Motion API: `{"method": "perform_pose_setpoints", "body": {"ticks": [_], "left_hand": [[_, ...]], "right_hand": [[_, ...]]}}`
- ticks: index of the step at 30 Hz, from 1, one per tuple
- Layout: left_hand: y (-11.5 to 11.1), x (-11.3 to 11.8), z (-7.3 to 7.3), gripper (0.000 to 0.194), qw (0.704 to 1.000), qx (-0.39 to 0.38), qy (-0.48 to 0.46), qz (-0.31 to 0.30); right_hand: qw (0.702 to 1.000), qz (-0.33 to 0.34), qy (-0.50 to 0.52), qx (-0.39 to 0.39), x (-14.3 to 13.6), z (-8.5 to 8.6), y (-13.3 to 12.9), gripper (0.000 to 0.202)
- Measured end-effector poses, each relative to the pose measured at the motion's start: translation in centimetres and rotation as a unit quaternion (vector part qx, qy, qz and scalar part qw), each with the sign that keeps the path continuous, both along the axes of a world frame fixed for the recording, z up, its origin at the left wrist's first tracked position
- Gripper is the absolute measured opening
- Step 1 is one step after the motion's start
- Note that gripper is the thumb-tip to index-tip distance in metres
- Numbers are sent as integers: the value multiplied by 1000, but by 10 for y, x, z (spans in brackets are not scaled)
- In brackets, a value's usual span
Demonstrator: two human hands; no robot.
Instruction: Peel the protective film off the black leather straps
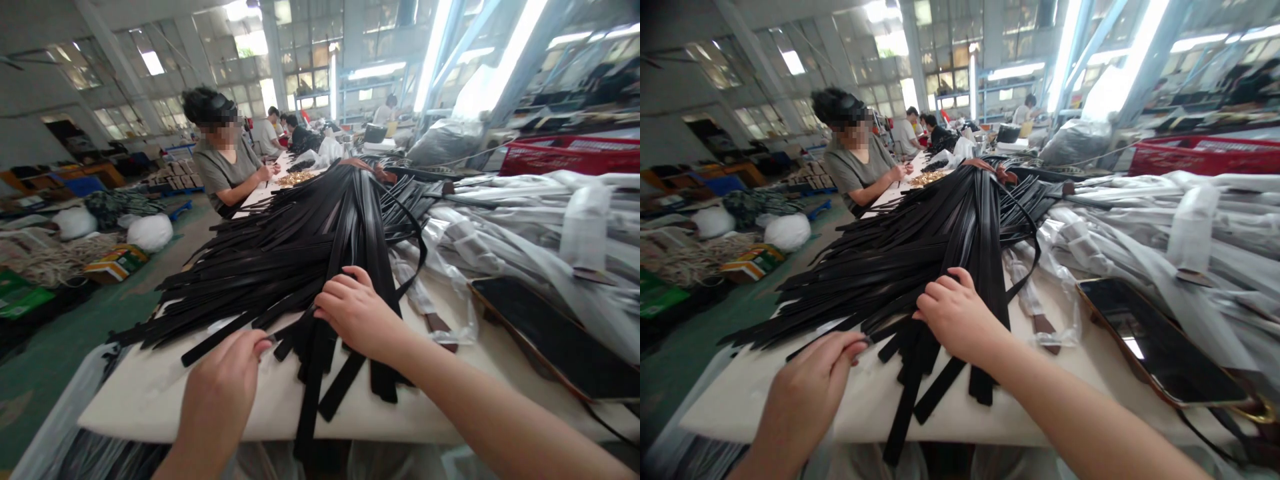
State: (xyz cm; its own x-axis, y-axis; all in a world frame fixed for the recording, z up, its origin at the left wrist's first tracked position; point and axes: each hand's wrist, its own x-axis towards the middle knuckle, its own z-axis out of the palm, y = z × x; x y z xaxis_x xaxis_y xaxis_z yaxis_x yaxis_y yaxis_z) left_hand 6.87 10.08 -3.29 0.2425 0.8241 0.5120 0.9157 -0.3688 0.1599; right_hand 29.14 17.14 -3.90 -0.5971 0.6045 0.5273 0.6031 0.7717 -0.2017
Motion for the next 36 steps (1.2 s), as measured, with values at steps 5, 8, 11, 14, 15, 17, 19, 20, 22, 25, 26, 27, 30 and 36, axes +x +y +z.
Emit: {"method": "perform_pose_setpoints", "body": {"ticks": [5,8,11,14,15,17,19,20,22,25,26,27,30,36], "left_hand": [[50,6,34,21,984,-161,19,-75],[60,14,37,19,980,-175,-8,-98],[59,14,26,19,975,-192,-51,-102],[58,7,14,19,962,-228,-103,-109],[59,2,13,26,955,-245,-123,-113],[61,-10,17,52,937,-287,-163,-115],[64,-24,26,59,917,-335,-189,-106],[65,-31,31,57,906,-362,-193,-101],[65,-41,39,53,884,-418,-187,-98],[64,-40,39,45,852,-483,-177,-97],[65,-37,37,44,843,-498,-181,-93],[67,-33,35,44,835,-510,-186,-89],[86,-20,33,48,832,-509,-205,-82],[127,-3,58,49,847,-478,-204,-111]], "right_hand": [[999,-20,33,-15,-1,1,14,21],[998,-35,55,-7,-9,-5,13,22],[998,-36,48,-11,-14,-12,15,23],[999,-35,15,-22,-15,-18,17,22],[999,-34,3,-26,-15,-19,18,22],[999,-31,-16,-35,-14,-20,19,21],[998,-30,-26,-41,-13,-21,18,20],[998,-28,-29,-43,-12,-21,18,20],[998,-24,-27,-43,-11,-21,18,21],[999,-20,-20,-35,-11,-20,20,22],[999,-20,-20,-28,-12,-17,22,22],[999,-22,-21,-15,-13,-12,25,20],[996,-54,-23,61,-21,21,41,31],[994,-99,-45,22,-37,104,66,45]]}}
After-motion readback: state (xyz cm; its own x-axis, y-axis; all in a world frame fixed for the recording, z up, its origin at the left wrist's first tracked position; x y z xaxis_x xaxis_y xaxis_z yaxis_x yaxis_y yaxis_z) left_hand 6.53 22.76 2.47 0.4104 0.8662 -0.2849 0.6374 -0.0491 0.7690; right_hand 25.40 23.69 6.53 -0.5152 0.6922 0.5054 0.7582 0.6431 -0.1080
